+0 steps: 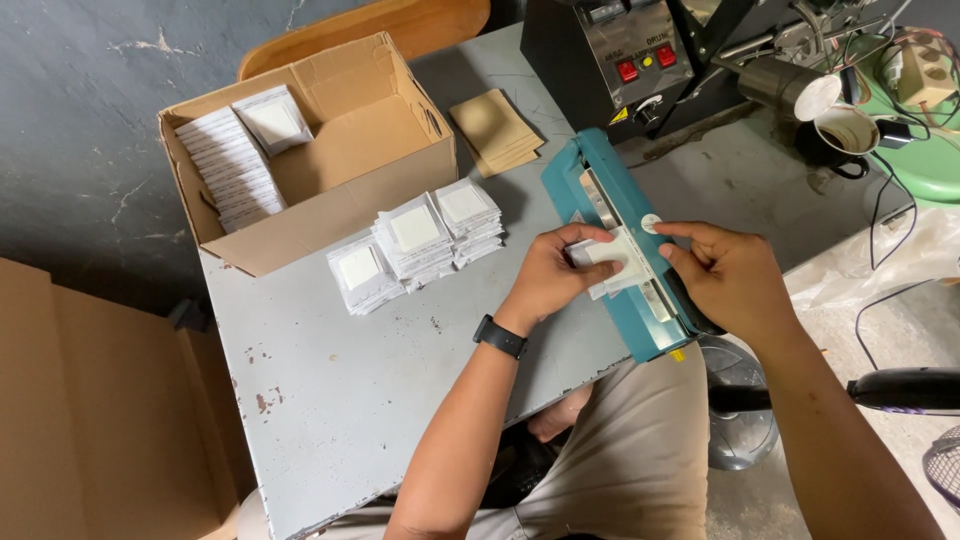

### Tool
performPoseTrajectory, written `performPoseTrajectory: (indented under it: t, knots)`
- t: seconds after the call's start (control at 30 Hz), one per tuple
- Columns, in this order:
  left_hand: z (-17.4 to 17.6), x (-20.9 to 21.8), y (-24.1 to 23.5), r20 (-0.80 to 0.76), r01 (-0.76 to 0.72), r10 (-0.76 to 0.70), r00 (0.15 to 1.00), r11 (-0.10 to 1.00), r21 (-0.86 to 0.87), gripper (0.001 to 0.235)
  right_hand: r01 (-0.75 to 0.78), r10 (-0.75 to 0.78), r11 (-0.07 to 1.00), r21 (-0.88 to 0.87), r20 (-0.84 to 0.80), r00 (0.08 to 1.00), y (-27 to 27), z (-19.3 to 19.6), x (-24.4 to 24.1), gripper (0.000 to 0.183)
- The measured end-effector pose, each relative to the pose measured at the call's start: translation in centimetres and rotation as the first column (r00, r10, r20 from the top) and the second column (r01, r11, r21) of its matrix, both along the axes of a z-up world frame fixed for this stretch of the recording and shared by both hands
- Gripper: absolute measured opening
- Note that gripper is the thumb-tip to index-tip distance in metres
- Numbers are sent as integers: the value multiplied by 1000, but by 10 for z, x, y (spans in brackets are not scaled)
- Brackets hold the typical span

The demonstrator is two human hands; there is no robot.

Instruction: Sealing small white coffee packets using a manual heat sealer and organizing them into stacks.

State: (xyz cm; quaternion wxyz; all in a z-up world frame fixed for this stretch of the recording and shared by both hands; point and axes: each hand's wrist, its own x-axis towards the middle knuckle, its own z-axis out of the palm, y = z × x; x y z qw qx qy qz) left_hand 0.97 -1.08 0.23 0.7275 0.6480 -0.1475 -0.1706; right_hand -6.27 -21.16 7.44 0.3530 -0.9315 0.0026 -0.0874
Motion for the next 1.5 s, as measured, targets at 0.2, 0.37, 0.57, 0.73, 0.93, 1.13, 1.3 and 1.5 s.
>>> performPoseTrajectory:
  t: [0.2, 0.37, 0.57, 0.73, 0.93, 1.13, 1.3, 1.5]
  knots:
    - [-7, 1, -1, 27, -4, 4, 1000, 1000, 6, 28, -11, 11, 1000, 1, 30, 999, -2, -3, 0, 29]
    - [-10, 2, -2, 29, 4, -3, 1000, 1000, -27, 28, -10, 10, 1000, -9, 55, 998, -2, -6, -1, 28]
    - [-14, 3, -3, 25, 4, -3, 1000, 1000, -7, 29, 23, -14, 998, -66, 133, 991, -3, -15, -3, 23]
    - [-11, 2, -1, 36, 6, -6, 999, 1000, 5, 28, 44, -7, 984, -172, 209, 978, -7, -24, -4, 27]
    - [-11, 4, 0, 63, 10, -12, 998, 1000, 22, 27, 41, -4, 988, -147, 244, 970, -5, -22, -6, 23]
    - [-10, 3, 2, 107, 13, -17, 994, 999, 39, 27, 59, -50, 997, -43, 185, 981, 2, -17, -9, 21]
    - [-14, 4, 4, 132, 19, -22, 991, 1000, 24, 30, 65, -57, 997, -37, 197, 979, 1, -23, -9, 21]
    - [-7, 4, 7, -54, -1, -1, 999, 1000, -23, 37, 77, -80, 997, 19, 173, 982, -1, -28, -7, 21]
